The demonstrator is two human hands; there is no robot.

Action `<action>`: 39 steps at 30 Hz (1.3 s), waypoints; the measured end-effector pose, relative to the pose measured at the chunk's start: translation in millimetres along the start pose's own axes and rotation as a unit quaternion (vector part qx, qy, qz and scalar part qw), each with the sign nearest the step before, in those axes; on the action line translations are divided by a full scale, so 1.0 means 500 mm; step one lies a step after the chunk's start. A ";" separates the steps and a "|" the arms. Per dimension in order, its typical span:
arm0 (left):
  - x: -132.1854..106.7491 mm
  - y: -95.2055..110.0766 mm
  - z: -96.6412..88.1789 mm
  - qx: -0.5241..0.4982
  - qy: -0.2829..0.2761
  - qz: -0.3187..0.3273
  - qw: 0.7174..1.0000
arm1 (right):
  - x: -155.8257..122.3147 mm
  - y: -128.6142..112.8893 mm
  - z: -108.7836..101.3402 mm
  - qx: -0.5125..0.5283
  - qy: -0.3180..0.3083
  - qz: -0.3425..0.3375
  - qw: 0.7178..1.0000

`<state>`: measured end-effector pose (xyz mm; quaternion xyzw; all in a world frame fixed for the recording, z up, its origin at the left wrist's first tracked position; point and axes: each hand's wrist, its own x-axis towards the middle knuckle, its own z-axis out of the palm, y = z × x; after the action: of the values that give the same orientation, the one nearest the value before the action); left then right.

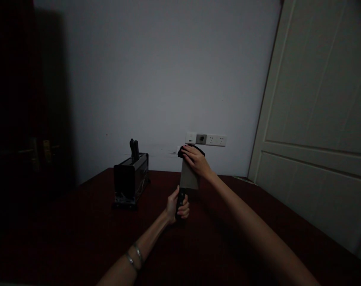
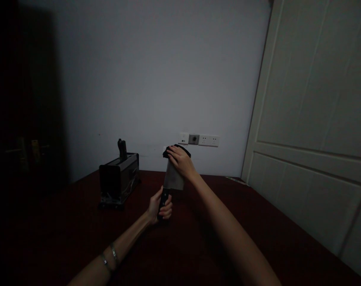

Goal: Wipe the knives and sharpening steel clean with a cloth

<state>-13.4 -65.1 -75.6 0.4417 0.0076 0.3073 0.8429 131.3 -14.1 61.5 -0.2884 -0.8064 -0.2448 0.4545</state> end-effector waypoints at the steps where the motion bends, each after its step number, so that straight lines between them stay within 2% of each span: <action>1: -0.001 0.001 0.000 -0.003 -0.003 0.003 1.000 | -0.002 0.004 -0.003 -0.002 0.003 0.002 1.000; 10: -0.005 0.014 -0.004 -0.016 -0.018 0.023 0.999 | -0.025 0.040 -0.034 0.013 0.033 0.032 0.999; 17: -0.005 0.014 -0.004 -0.023 -0.030 0.014 0.999 | -0.051 0.037 -0.044 0.016 0.038 0.030 0.999; 24: -0.009 0.019 0.002 -0.043 -0.031 0.031 0.998 | -0.110 0.007 -0.043 -0.005 -0.029 -0.021 0.999; 34: -0.008 0.017 -0.003 -0.054 -0.020 0.035 0.998 | -0.208 -0.070 -0.045 -0.019 -0.063 -0.048 0.997; 39: -0.007 0.015 -0.005 -0.054 -0.006 0.027 0.998 | -0.227 -0.091 -0.038 -0.036 -0.075 -0.062 0.995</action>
<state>-20.8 -61.7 -72.3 0.3977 -0.0256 0.3269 0.8569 159.1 -86.7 -35.1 -0.2711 -0.8456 -0.2787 0.3658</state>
